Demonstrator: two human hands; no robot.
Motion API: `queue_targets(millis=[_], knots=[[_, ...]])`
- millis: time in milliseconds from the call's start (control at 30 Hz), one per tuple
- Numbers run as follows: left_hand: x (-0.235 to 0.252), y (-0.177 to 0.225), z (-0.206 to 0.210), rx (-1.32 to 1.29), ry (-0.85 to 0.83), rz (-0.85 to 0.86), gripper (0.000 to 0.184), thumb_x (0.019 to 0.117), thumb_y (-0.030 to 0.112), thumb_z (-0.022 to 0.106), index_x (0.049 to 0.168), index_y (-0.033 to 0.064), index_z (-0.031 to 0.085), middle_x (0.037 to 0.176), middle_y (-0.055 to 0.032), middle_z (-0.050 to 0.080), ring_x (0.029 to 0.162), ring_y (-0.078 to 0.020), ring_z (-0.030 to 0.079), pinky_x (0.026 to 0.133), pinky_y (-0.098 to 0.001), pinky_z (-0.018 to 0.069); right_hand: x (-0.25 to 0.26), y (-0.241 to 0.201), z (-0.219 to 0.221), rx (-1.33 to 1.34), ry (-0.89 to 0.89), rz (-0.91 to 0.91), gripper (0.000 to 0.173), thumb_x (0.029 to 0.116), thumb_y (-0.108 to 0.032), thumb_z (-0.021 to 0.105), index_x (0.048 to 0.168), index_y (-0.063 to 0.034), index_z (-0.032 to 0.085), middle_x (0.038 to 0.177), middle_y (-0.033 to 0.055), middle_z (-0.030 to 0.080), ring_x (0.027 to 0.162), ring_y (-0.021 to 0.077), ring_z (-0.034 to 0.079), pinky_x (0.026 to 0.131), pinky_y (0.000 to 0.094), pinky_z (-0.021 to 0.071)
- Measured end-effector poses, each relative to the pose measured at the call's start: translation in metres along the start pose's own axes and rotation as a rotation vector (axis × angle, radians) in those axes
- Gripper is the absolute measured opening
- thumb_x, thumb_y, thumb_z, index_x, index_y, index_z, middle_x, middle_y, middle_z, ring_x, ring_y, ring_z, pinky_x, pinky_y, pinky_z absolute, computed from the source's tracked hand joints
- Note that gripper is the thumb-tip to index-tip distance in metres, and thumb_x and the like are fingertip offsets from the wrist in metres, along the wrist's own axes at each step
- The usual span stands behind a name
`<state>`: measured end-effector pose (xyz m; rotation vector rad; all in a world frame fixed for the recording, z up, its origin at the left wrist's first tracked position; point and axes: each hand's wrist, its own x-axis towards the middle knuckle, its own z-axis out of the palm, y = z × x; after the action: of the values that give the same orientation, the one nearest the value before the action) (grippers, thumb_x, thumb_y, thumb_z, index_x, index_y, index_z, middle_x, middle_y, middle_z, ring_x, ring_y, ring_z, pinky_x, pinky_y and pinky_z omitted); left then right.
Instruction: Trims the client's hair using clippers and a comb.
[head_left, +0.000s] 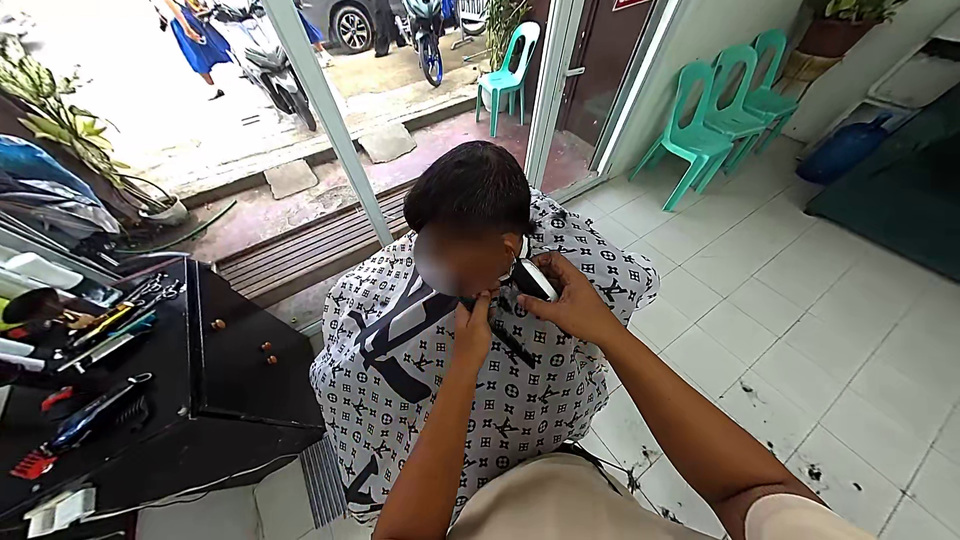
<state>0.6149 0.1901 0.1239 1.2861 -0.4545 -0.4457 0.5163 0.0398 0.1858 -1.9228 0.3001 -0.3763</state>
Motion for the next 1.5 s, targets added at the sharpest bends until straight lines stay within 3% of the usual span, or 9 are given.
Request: queue_targets(millis=[133,467,733,967,1200,1500], knots=[[0.002,-0.004,0.008,-0.005,-0.006,-0.004,0.04,0.1062,0.015,0.036,0.141,0.0057,0.054,0.137,-0.0095,0.06,0.125,-0.0166,0.058,0.101,-0.0394,0.0512,0.005,0.001,-0.003,-0.107,0.031,-0.046,0.057,0.0819,-0.022,0.082,0.13,-0.0073,0.055,0.107,0.0081,0.069,0.088,0.0147,0.07,0.076,0.0332,0.0603],[0.007,-0.004,0.014,-0.023,0.004,-0.007,0.041,0.1067,0.014,0.036,0.144,0.0057,0.05,0.138,-0.01,0.059,0.124,-0.0158,0.058,0.101,-0.0382,0.0504,0.016,0.007,0.001,-0.376,0.036,-0.105,0.057,0.0837,-0.026,0.084,0.13,-0.0037,0.058,0.105,0.0126,0.072,0.091,0.0232,0.071,0.082,0.0454,0.0588],[0.006,-0.005,0.017,-0.033,0.027,-0.015,0.042,0.1066,0.015,0.037,0.146,0.0052,0.048,0.137,-0.0108,0.058,0.12,-0.0144,0.059,0.098,-0.0342,0.0517,0.02,0.01,0.004,-0.391,0.04,-0.144,0.058,0.0808,-0.024,0.086,0.127,-0.0011,0.06,0.108,0.0168,0.069,0.096,0.0285,0.069,0.086,0.0505,0.0575],[0.006,-0.002,0.016,-0.029,0.019,-0.032,0.042,0.1067,0.014,0.034,0.145,0.0057,0.049,0.139,-0.0103,0.058,0.123,-0.0155,0.058,0.1,-0.0366,0.0503,0.018,0.008,0.004,-0.416,0.053,-0.118,0.057,0.0827,-0.025,0.085,0.128,-0.0011,0.059,0.109,0.016,0.069,0.095,0.0269,0.069,0.086,0.0486,0.0574],[0.004,0.0,0.018,-0.034,0.027,-0.022,0.039,0.1069,0.013,0.035,0.142,0.0062,0.052,0.13,-0.0076,0.061,0.114,-0.0129,0.06,0.092,-0.0327,0.0524,0.017,0.015,0.005,-0.458,0.047,-0.143,0.058,0.0807,-0.026,0.086,0.126,-0.0028,0.059,0.105,0.0148,0.07,0.091,0.0282,0.07,0.081,0.0501,0.0582],[0.005,-0.002,0.017,-0.032,0.028,-0.036,0.041,0.1077,0.016,0.035,0.146,0.008,0.048,0.136,-0.0085,0.058,0.118,-0.0144,0.058,0.094,-0.0338,0.0514,0.019,0.011,0.008,-0.453,0.066,-0.158,0.061,0.0812,-0.028,0.087,0.127,-0.0026,0.056,0.105,0.0137,0.07,0.087,0.0263,0.07,0.077,0.0484,0.0591]])
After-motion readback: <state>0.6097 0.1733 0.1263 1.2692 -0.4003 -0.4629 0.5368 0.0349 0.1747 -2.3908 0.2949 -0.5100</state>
